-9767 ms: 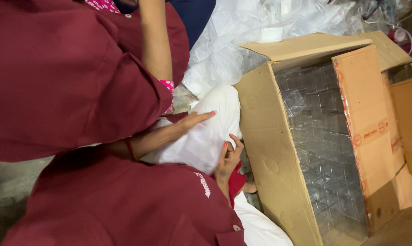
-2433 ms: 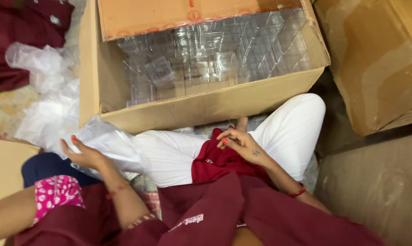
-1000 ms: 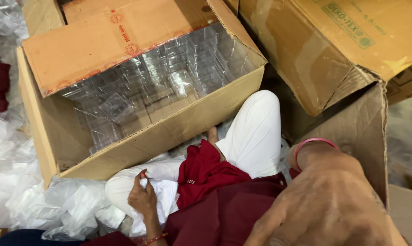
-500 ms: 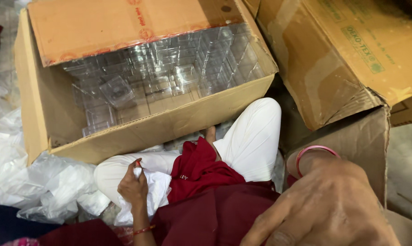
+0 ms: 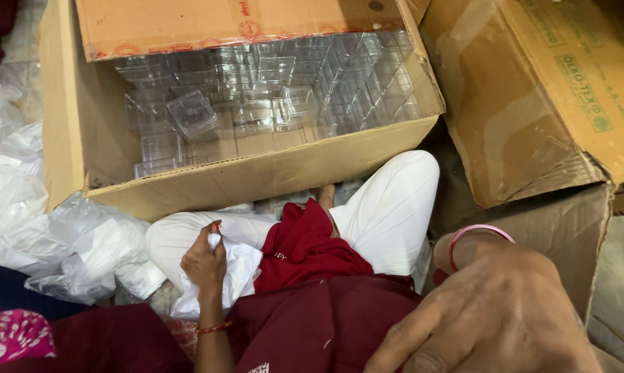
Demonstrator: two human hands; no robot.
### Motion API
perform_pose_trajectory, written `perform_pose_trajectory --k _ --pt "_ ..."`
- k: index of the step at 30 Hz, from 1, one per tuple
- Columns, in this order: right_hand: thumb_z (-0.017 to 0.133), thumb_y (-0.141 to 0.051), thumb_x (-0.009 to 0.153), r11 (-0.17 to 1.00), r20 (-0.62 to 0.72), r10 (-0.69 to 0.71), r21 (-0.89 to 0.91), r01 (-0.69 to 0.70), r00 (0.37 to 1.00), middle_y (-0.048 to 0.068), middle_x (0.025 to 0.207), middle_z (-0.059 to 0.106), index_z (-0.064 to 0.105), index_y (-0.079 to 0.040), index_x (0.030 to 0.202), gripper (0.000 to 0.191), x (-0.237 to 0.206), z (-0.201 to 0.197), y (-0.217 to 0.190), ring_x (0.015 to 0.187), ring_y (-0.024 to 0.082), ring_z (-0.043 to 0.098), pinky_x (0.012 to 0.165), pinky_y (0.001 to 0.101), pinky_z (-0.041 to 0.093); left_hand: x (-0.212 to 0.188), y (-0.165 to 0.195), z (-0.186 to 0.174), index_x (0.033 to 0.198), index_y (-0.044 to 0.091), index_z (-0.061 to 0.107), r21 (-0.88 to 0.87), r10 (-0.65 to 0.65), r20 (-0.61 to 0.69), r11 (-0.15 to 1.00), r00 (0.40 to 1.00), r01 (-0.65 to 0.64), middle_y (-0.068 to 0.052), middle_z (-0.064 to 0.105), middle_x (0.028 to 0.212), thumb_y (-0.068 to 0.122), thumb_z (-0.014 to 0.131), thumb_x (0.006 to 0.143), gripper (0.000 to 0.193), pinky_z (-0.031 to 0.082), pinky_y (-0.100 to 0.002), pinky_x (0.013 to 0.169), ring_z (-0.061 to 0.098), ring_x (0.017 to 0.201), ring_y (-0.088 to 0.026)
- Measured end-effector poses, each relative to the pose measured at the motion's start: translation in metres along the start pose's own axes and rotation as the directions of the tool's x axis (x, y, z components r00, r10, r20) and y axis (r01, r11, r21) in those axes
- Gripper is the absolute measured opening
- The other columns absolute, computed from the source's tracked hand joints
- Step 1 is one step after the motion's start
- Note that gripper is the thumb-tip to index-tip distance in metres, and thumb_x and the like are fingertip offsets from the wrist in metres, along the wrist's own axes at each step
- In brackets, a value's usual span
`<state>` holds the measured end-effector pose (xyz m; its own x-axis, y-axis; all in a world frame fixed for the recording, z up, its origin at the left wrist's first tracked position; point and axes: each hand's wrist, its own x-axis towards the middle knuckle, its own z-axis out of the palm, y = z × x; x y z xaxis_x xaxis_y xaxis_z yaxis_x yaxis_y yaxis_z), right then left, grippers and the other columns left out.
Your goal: The person sits on the floor and repeatedly picks up clear plastic containers from a large cardboard box. They place each container into a white plastic bag, then set the bag aside. The process is repeated multiple times with the same type of container.
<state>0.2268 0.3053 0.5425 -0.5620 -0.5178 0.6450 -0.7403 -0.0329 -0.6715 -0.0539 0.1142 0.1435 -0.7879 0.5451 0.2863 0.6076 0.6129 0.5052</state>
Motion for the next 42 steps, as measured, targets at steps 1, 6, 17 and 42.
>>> perform_pose_trajectory --k 1,6,17,42 --pt "0.071 -0.05 0.094 1.0 0.003 -0.003 0.0 0.003 1.0 0.02 0.167 0.033 0.022 -0.007 0.163 0.096 0.0 0.0 0.0 0.156 0.036 0.035 0.13 0.0525 0.031 0.0 0.0 0.0 0.113 0.029 0.078 -0.003 -0.012 0.005 1.0 1.0 0.012 -0.014 0.059 0.06 0.024 0.073 0.09 0.024 0.046 -0.046 0.057 0.057 0.052 -0.033" --pt "0.071 -0.049 0.094 1.0 -0.001 -0.008 0.009 0.008 1.0 0.019 0.169 0.031 0.02 -0.008 0.164 0.096 0.0 -0.002 0.003 0.158 0.035 0.033 0.131 0.0521 0.03 -0.001 0.0 0.0 0.115 0.027 0.077 -0.027 0.04 -0.016 0.999 0.999 -0.04 -0.013 0.062 0.065 0.021 0.071 0.089 0.027 0.048 -0.045 0.058 0.06 0.055 -0.032" --pt "0.071 -0.046 0.094 0.998 -0.116 0.062 -0.01 -0.064 0.991 0.017 0.172 0.028 0.018 -0.01 0.167 0.097 -0.044 0.009 0.015 0.162 0.032 0.029 0.133 0.0513 0.027 0.018 0.066 -0.046 0.121 0.017 0.075 -0.476 -0.124 0.238 0.85 0.963 0.227 -0.003 0.077 0.076 0.016 0.055 0.102 0.028 0.034 -0.03 0.045 0.044 0.046 -0.013" --pt "0.079 -0.005 0.089 0.599 -0.972 0.236 0.153 -0.786 -0.009 0.007 0.088 0.073 0.072 0.002 0.088 0.01 -0.189 0.104 0.193 0.077 0.011 0.061 0.069 0.0264 0.049 -0.005 0.203 -0.037 0.099 -0.002 0.078 -0.859 0.204 0.339 0.466 0.918 0.213 -0.009 0.078 0.09 0.003 0.077 0.093 0.008 0.055 -0.027 0.073 0.068 0.079 -0.012"
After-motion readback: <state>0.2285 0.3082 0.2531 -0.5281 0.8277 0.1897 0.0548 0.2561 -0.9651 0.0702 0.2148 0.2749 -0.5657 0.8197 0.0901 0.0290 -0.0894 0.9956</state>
